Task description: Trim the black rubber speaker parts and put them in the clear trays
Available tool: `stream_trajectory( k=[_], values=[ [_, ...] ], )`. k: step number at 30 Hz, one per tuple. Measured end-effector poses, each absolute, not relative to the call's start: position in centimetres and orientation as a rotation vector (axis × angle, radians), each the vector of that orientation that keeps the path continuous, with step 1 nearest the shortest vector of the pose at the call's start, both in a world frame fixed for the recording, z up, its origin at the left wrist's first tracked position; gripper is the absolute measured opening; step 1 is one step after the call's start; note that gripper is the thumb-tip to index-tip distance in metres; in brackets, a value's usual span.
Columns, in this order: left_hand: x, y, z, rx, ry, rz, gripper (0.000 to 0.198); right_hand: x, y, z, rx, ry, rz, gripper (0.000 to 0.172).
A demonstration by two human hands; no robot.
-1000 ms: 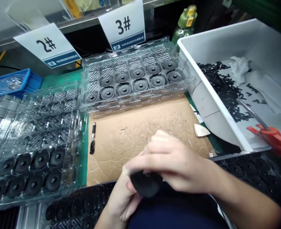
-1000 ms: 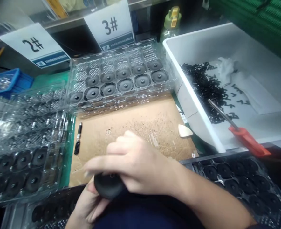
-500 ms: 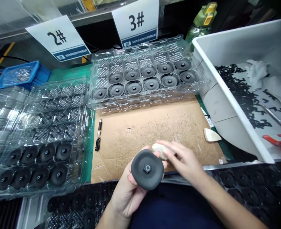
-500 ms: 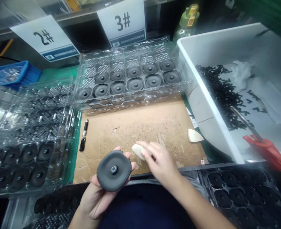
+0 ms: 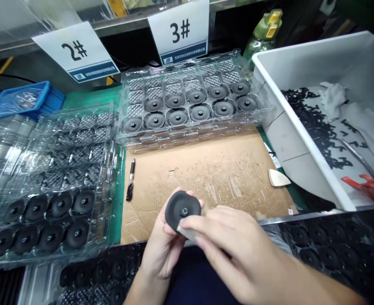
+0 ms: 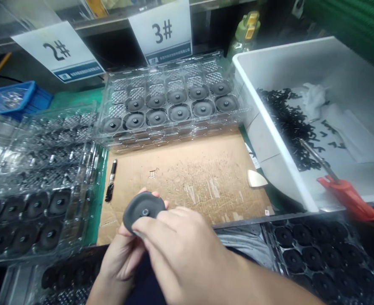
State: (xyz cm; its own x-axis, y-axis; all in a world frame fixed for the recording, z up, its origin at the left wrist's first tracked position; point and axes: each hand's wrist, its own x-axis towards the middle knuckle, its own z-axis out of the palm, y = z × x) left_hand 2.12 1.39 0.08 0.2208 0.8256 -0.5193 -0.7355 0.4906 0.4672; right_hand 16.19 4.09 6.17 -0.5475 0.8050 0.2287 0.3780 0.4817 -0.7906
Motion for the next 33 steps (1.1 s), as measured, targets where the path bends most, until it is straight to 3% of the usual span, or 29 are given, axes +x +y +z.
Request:
stream_trajectory(
  k=[5,10,15,18,22,28,33],
  values=[
    [2.1,1.1,0.4,0.096,0.864,1.077,0.035,15.5,4.8,5.6,-1.039,-2.110,0.745,0.032],
    [1.5,1.6,1.4,0.155,0.783,1.036,0.049,17.6,3.8,6.1,-0.935,-2.190,1.008,0.028],
    [2.2,2.0,1.6,0.182,0.739,0.961,0.043,19.4,4.8,5.7,-1.115,-2.259,0.696,0.033],
    [2.5,1.8,1.7,0.166,0.691,0.963,0.045,20.1,6.2,4.2,-1.000,-2.107,0.838,0.033],
    [2.0,1.5,1.7,0.113,0.596,0.876,0.052,21.2,5.2,0.3,-1.410,-1.788,0.963,0.029],
    [1.7,1.5,0.7,0.069,0.545,0.861,0.058,21.6,0.8,-5.6,-1.503,-1.906,1.118,0.030],
    [2.1,1.5,1.0,0.109,0.554,0.819,0.056,22.3,2.3,-3.1,-1.586,-1.808,1.027,0.025]
  ],
)
